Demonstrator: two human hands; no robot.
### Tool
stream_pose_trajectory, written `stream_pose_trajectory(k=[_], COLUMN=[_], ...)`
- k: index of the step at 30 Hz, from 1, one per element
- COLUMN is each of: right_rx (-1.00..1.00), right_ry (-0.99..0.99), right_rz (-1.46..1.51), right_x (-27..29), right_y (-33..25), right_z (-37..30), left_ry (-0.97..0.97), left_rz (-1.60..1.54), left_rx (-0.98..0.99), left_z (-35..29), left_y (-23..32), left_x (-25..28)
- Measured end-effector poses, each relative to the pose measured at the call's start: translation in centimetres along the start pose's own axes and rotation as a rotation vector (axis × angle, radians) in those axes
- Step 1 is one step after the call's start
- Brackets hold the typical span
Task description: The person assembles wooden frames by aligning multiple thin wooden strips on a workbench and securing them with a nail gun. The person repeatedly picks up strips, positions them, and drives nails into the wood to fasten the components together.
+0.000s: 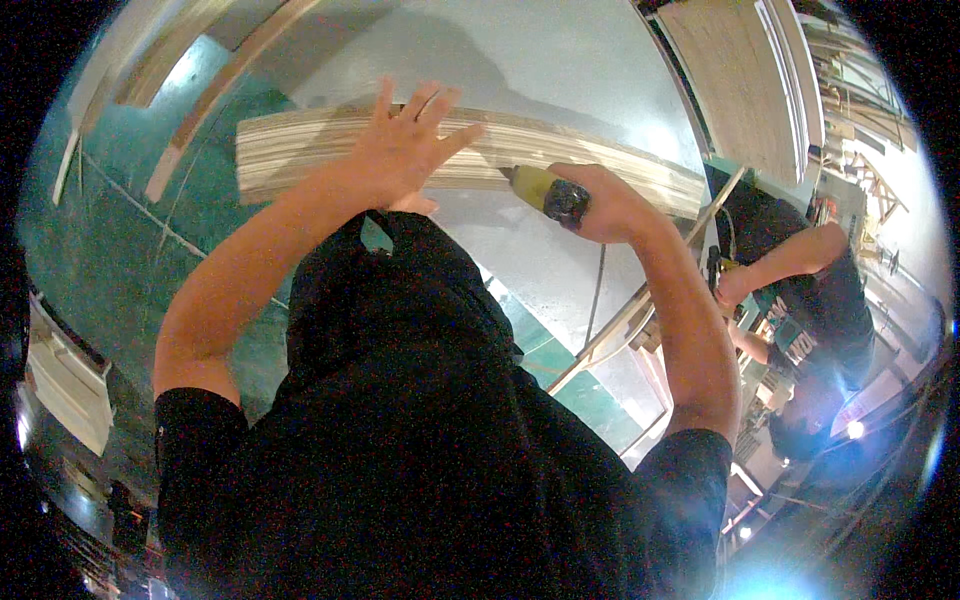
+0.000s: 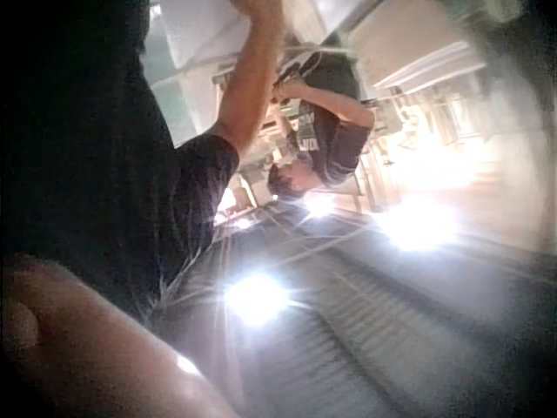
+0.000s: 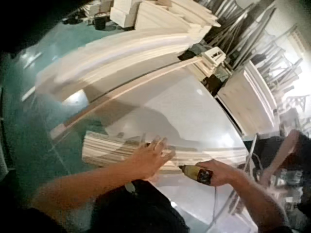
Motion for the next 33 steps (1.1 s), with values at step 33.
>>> stream_pose_trajectory(k=[33], right_rx=[0.004], right_ry=[-0.22], right_rz=[-0.07], right_x=[3.8], right_y=[6.0], right_z=[1.7], left_ry=[0.104], left_rz=[-0.035], left_rx=[0.023], left_z=[10.1], left_y=[6.9], left_x=[-5.1])
Point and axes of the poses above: each hand's wrist, its own z-axis towards the middle knuckle, its own x-axis out of the back of the hand, y = z × x, the point moved 4 cm from there along z, towards the middle knuckle, and after that the axes turned 2 degrees about z, right-handed, at the moved point
